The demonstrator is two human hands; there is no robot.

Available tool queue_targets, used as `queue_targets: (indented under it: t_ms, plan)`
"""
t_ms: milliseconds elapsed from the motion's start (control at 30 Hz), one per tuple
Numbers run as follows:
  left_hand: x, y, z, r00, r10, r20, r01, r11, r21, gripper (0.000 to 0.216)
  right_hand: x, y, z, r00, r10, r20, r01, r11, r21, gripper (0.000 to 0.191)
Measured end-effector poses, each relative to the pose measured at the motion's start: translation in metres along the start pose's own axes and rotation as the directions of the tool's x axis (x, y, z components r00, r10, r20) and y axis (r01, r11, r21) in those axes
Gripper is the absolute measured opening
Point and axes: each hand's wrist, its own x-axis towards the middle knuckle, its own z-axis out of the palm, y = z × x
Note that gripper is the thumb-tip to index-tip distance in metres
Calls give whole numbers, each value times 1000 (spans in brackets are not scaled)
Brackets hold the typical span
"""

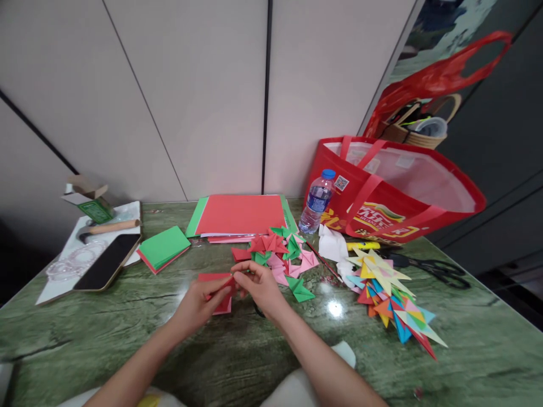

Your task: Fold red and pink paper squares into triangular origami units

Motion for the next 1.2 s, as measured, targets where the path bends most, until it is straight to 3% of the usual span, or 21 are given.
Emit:
queue_targets:
  t_ms: [167,300,500,600,700,800,967,1100,1200]
  plan:
    - [3,1,-1,992,-61,107,76,987,-141,32,0,0,4,999,3,-53,-4,1000,-16,26]
    - [5,-2,-1,979,-178,103,195,962,-192,35,2,4,5,995,2,-102,-9,997,-73,28]
    - [4,-7,-1,945,-277,175,314,918,-242,35,3,9,1,992,-80,-102,55,973,-225,20]
    - [4,-8,-2,926,-303,227,364,878,-311,33,3,13,0,988,-124,-94,101,971,-218,16]
    - [4,-9,-2,911,-347,222,409,821,-398,33,4,14,0,980,-165,-108,148,977,-152,17]
    - [5,-9,-3,908,-382,174,416,767,-489,32,3,13,1,985,-170,-40,160,971,-178,14]
    - [7,-8,-6,914,-393,96,383,762,-522,33,3,14,0,992,-128,16,128,966,-226,14]
    - [7,-9,-8,918,-381,112,378,754,-537,32,4,17,-1,995,-104,-12,99,972,-213,13]
    - [7,-11,-8,892,-425,154,435,710,-554,27,5,18,-1,990,-142,-3,137,960,-246,11]
